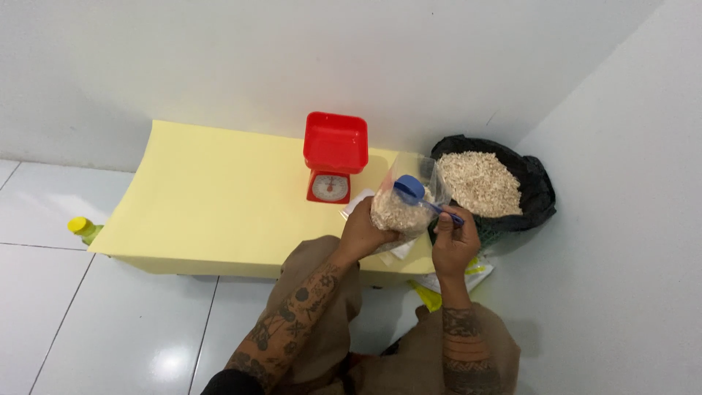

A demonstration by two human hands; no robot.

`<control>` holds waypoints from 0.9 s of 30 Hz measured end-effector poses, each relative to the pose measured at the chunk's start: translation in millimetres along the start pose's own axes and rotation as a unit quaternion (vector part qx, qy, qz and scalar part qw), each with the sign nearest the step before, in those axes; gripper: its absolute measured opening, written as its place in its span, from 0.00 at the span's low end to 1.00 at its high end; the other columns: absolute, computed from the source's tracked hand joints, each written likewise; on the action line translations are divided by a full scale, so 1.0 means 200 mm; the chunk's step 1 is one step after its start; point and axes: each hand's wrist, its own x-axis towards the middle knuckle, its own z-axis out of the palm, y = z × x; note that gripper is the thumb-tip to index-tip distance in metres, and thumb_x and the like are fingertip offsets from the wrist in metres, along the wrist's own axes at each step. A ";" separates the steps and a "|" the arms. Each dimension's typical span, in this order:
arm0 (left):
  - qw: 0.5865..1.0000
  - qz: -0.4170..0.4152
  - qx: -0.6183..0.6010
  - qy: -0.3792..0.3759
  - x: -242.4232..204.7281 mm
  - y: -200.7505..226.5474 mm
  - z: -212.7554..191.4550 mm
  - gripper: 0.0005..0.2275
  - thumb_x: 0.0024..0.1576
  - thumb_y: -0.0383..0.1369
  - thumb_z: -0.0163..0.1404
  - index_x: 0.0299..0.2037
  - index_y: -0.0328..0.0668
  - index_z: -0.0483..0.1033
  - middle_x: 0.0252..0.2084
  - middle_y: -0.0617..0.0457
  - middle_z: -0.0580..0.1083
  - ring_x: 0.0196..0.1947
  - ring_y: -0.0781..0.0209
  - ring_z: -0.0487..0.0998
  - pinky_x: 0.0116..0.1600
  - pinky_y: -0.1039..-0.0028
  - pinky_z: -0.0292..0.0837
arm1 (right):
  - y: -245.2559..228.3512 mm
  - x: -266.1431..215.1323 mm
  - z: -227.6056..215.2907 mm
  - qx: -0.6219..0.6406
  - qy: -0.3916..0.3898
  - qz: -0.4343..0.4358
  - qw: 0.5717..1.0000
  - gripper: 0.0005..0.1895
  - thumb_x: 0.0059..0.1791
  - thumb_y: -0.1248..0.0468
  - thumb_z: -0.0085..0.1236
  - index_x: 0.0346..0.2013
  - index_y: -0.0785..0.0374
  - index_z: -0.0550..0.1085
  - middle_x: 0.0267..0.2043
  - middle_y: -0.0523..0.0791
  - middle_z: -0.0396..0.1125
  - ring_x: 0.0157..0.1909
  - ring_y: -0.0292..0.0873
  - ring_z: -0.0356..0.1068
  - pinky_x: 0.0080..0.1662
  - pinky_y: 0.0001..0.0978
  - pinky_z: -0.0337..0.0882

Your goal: Packaging wood shavings into plastic bags and weighing them on a scale for retail sale.

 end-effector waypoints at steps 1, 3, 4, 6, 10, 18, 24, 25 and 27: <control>1.000 0.004 0.010 0.008 -0.01 0.00 0.00 0.40 0.34 0.41 0.67 0.60 0.38 0.68 0.54 0.36 0.73 0.61 0.33 0.71 0.67 0.49 0.63 | 0.01 -0.03 0.01 0.014 0.007 0.007 1.000 0.09 0.62 0.63 0.50 0.46 0.65 0.75 0.31 0.48 0.69 0.29 0.41 0.71 0.35 0.38 0.74; 1.000 0.008 0.021 0.013 -0.04 0.02 -0.02 0.40 0.34 0.41 0.67 0.60 0.38 0.68 0.54 0.35 0.72 0.61 0.32 0.71 0.67 0.48 0.63 | 0.01 -0.09 0.01 0.026 0.015 0.015 0.999 0.08 0.61 0.64 0.51 0.46 0.66 0.75 0.32 0.49 0.70 0.29 0.41 0.72 0.35 0.37 0.74; 1.000 0.016 0.022 0.016 -0.06 0.03 -0.03 0.40 0.34 0.41 0.67 0.60 0.37 0.68 0.55 0.34 0.72 0.61 0.30 0.71 0.67 0.47 0.63 | 0.00 -0.11 0.00 0.040 0.015 0.028 0.999 0.08 0.61 0.66 0.51 0.47 0.67 0.75 0.29 0.48 0.69 0.28 0.40 0.71 0.35 0.36 0.73; 0.999 0.020 0.025 0.015 -0.06 0.05 -0.08 0.41 0.34 0.41 0.67 0.60 0.35 0.68 0.55 0.32 0.72 0.61 0.29 0.71 0.67 0.46 0.62 | -0.04 -0.13 0.02 0.052 0.017 0.045 0.997 0.07 0.62 0.67 0.51 0.48 0.68 0.75 0.27 0.47 0.68 0.27 0.38 0.70 0.35 0.35 0.72; 0.998 0.032 0.050 0.017 -0.12 0.02 -0.19 0.38 0.34 0.40 0.69 0.59 0.41 0.70 0.54 0.36 0.74 0.60 0.33 0.71 0.65 0.48 0.65 | -0.15 -0.19 0.01 0.059 -0.012 0.089 0.994 0.08 0.60 0.67 0.54 0.50 0.70 0.76 0.30 0.50 0.72 0.32 0.38 0.73 0.37 0.35 0.74; 0.995 0.054 0.079 0.012 -0.39 0.14 -0.37 0.38 0.34 0.39 0.68 0.59 0.40 0.71 0.55 0.34 0.73 0.61 0.31 0.71 0.65 0.48 0.65 | -0.48 -0.22 -0.03 0.036 -0.091 0.103 0.990 0.08 0.53 0.67 0.66 0.47 0.63 0.82 0.40 0.53 0.77 0.36 0.43 0.76 0.39 0.38 0.75; 0.993 0.074 0.090 0.009 -0.41 0.10 -0.35 0.39 0.34 0.39 0.68 0.61 0.42 0.70 0.56 0.36 0.73 0.61 0.32 0.71 0.65 0.47 0.65 | -0.65 -0.16 -0.14 -0.020 -0.132 0.089 0.987 0.08 0.50 0.67 0.70 0.44 0.55 0.85 0.41 0.50 0.78 0.36 0.41 0.72 0.40 0.32 0.72; 0.994 0.083 0.071 0.010 -0.43 0.11 -0.33 0.38 0.36 0.37 0.68 0.62 0.39 0.69 0.56 0.34 0.73 0.61 0.30 0.70 0.65 0.46 0.64 | -0.65 -0.17 -0.15 -0.012 -0.123 0.067 0.990 0.08 0.51 0.67 0.69 0.45 0.56 0.84 0.40 0.49 0.77 0.36 0.40 0.73 0.39 0.32 0.71; 0.995 0.091 0.050 0.010 -0.46 0.13 -0.31 0.37 0.38 0.35 0.67 0.62 0.36 0.69 0.56 0.32 0.72 0.62 0.27 0.69 0.65 0.45 0.63 | -0.65 -0.18 -0.18 -0.006 -0.113 0.045 0.993 0.08 0.52 0.67 0.68 0.46 0.57 0.84 0.40 0.48 0.77 0.36 0.39 0.73 0.38 0.32 0.71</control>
